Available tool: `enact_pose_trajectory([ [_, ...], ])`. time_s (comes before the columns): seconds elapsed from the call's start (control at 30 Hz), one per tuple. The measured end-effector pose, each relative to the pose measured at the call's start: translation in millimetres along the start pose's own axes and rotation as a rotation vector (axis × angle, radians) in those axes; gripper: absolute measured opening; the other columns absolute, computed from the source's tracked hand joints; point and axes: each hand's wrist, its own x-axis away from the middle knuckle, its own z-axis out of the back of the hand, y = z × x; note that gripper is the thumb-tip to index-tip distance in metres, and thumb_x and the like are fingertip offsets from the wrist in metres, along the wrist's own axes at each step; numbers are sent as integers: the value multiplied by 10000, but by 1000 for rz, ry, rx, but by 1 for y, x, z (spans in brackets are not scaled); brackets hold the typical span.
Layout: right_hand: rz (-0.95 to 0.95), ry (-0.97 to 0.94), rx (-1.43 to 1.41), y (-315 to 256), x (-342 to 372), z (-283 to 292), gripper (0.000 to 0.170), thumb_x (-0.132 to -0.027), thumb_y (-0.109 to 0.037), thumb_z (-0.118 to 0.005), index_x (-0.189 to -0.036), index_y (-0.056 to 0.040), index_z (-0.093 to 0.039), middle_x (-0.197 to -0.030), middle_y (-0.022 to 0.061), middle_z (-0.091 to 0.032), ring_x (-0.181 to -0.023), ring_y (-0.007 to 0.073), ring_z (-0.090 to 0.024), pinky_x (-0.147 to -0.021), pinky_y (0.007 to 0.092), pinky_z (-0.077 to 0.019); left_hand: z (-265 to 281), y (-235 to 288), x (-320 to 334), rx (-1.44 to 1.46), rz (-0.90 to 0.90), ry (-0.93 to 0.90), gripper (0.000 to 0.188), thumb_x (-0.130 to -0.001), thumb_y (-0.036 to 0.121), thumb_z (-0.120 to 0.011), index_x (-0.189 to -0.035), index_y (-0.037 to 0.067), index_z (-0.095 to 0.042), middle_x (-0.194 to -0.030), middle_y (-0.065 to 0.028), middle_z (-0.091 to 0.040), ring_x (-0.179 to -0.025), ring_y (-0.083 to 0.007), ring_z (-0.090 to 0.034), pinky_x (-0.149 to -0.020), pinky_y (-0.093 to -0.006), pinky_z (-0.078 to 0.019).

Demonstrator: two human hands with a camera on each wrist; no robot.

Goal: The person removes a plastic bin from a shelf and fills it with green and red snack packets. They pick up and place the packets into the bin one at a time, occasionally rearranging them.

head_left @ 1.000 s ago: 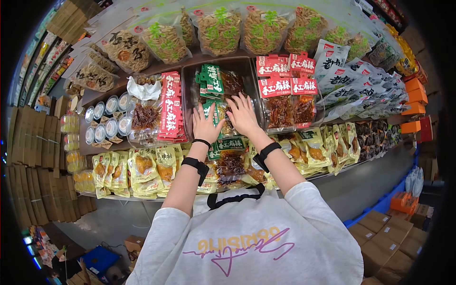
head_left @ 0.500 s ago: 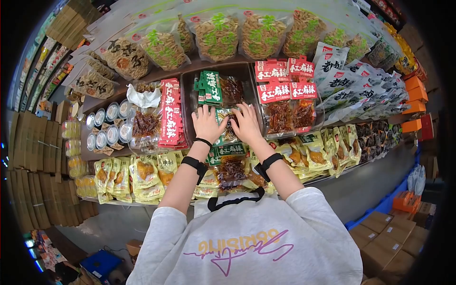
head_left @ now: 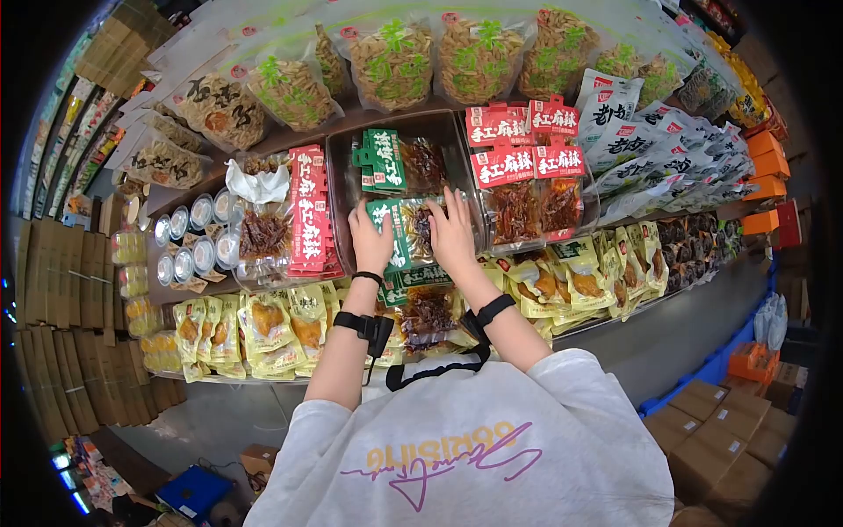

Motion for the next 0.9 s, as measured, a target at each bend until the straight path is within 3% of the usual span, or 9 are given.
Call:
enact_pose_trajectory([
  [0.17,-29,1,-63,-1,4,21,292,-914,-138,-489,-1184,-33,-518,-1337,235,-387,-1270,393,-344,-1044,450,-304,16,10,-6,16,-47,-96,638,-825,255,-638,-1307,-44,-347,-1214,-241,-402,-1100,-396,-465,-934,-407,-398],
  [0.27,153,44,-405,-6,21,67,226,-860,-88,-537,-1079,-34,-553,-1146,146,-561,-999,316,-579,-825,370,-486,30,12,-3,36,-13,-156,621,-828,233,-636,-1311,-28,-347,-1217,-235,-402,-1118,-391,-451,-947,-406,-391],
  [0.37,96,-309,-466,4,71,87,236,-822,-84,-565,-1056,-52,-570,-1004,153,-619,-881,325,-616,-752,384,-508,58,30,16,38,-189,-132,505,-838,189,-622,-1266,14,-419,-1231,-205,-400,-1138,-361,-433,-952,-396,-378],
  [0.43,74,-441,-424,5,100,86,258,-813,-103,-573,-1066,-55,-570,-979,159,-627,-876,330,-618,-751,393,-508,78,43,39,-14,-391,71,313,-848,162,-598,-1119,19,-535,-1144,-171,-482,-1035,-291,-512,-860,-354,-432],
  [0.57,-249,-747,-236,36,138,44,519,-795,-320,-612,-1172,25,-526,-1041,256,-599,-969,381,-586,-853,411,-470,88,-11,90,49,11,-508,195,-851,163,-597,-921,-20,-591,-722,-90,-596,-570,-178,-588,-543,-285,-474],
  [0.63,-365,-788,-243,60,147,12,656,-787,-433,-622,-1201,61,-506,-1076,288,-584,-1007,396,-572,-895,408,-449,85,-56,104,-55,312,-934,258,-874,200,-592,-980,-35,-574,-776,-106,-635,-666,-172,-646,-559,-263,-509],
  [0.67,-495,-855,-297,71,146,-4,740,-773,-492,-620,-1218,82,-481,-1098,308,-568,-1038,403,-555,-919,403,-434,80,-66,115,-55,309,-933,258,-874,200,-592,-980,-35,-574,-776,-106,-635,-666,-172,-646,-559,-263,-509],
  [0.73,-639,-954,-419,69,128,-2,901,-727,-622,-616,-1235,106,-459,-1171,307,-538,-1092,398,-533,-944,374,-420,70,-77,129,431,715,-745,298,-839,229,-628,-969,-38,-608,-674,-89,-641,-639,-159,-657,-545,-278,-512],
  [0.9,-475,-1021,82,61,121,-42,874,-588,-657,-687,-1140,13,-590,-1121,210,-605,-1050,344,-570,-904,358,-448,33,-87,128,274,498,-784,388,-836,218,-628,-1061,-78,-517,-781,-168,-639,-588,-260,-660,-536,-301,-560],
])
